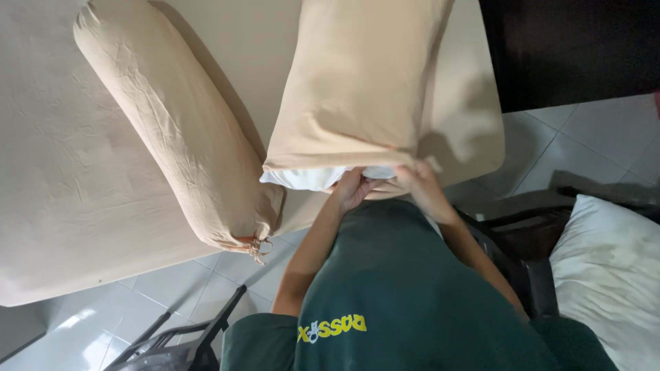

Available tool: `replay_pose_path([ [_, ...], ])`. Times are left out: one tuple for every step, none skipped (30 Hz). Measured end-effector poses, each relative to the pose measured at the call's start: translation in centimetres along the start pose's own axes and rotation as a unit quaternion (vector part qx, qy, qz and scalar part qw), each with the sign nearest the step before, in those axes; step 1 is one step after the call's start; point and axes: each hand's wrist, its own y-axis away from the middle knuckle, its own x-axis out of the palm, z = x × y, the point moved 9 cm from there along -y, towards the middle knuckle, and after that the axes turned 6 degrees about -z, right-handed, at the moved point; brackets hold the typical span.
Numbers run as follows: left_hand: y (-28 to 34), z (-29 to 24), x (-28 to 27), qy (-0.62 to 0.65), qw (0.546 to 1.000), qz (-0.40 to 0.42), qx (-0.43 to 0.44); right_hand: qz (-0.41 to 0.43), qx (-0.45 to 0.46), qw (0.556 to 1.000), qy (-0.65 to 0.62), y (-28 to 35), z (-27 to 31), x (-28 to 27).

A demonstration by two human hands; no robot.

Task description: The person holds a beige pillowcase and turns it inside out to align the corners. They then pick up a white pillow and insert it into the pillowcase, pulling the fabric over the pillow and smoothing it out to complete the task.

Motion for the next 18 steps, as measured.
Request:
replay_pose_path([
  [3.2,-0.3,0.8,0.005,1.000,-0.004,-0.001,0.003,0.004,1.000,0.003,-0.8,-0.7,-0.9],
  [6.2,-1.3,1.9,-0.086,0.996,-0.014,0.027,-0.022,-0.012,1.000,-0.019,-2.1,-0.7,-2.3],
  [9.2,-2.4,3.0,-0.177,0.982,-0.025,0.055,-0.047,-0.029,0.998,-0.041,-3.4,-0.7,-3.6],
  [10.7,-3.2,3.0,-0.170,0.983,-0.028,0.055,-0.042,-0.027,0.998,-0.036,-4.1,-1.1,-5.1],
  [13.6,-7.9,2.5,-0.334,0.891,-0.145,0.273,-0.052,-0.049,0.996,-0.045,-4.9,-1.0,-6.7],
  [17.9,-11.6,3.7,-0.465,0.711,-0.250,0.464,-0.060,-0.073,0.994,-0.054,-5.9,-0.7,-8.3],
  [16.8,-12.7,3.6,-0.460,0.712,-0.255,0.465,-0.054,-0.074,0.995,-0.050,-6.3,-0.7,-8.9],
  [17.7,-14.4,4.7,-0.491,0.609,-0.277,0.558,-0.062,-0.084,0.992,-0.072,-6.5,-0.7,-9.6],
  [18.6,-15.4,5.8,-0.513,0.492,-0.294,0.639,-0.070,-0.093,0.989,-0.094,-6.8,-0.6,-10.4],
  [16.5,-15.9,5.5,-0.511,0.492,-0.302,0.637,-0.061,-0.091,0.990,-0.092,-6.7,-0.2,-9.9],
  [13.6,-15.6,6.7,-0.581,0.454,-0.241,0.631,-0.065,-0.110,0.990,-0.053,-6.5,0.6,-9.5],
  [10.7,-15.0,7.8,-0.646,0.412,-0.174,0.619,-0.070,-0.130,0.989,-0.014,-6.2,1.5,-9.4],
  [12.0,-16.1,8.2,-0.644,0.413,-0.180,0.618,-0.064,-0.130,0.989,-0.013,-5.6,2.3,-9.5],
  [13.3,-17.5,9.0,-0.620,0.432,-0.175,0.631,-0.040,-0.160,0.986,-0.011,-5.1,3.9,-9.3],
  [14.6,-19.0,9.7,-0.596,0.450,-0.171,0.643,-0.016,-0.190,0.982,-0.010,-4.6,5.4,-9.0],
  [14.8,-20.5,8.5,-0.593,0.452,-0.174,0.643,-0.012,-0.192,0.981,-0.008,-5.1,5.7,-9.9],
  [15.5,-22.7,6.5,-0.567,0.451,-0.234,0.648,-0.083,-0.252,0.961,0.083,-5.2,6.9,-11.7],
  [16.3,-24.5,4.4,-0.542,0.449,-0.291,0.648,-0.152,-0.307,0.924,0.172,-4.7,7.8,-13.3],
])
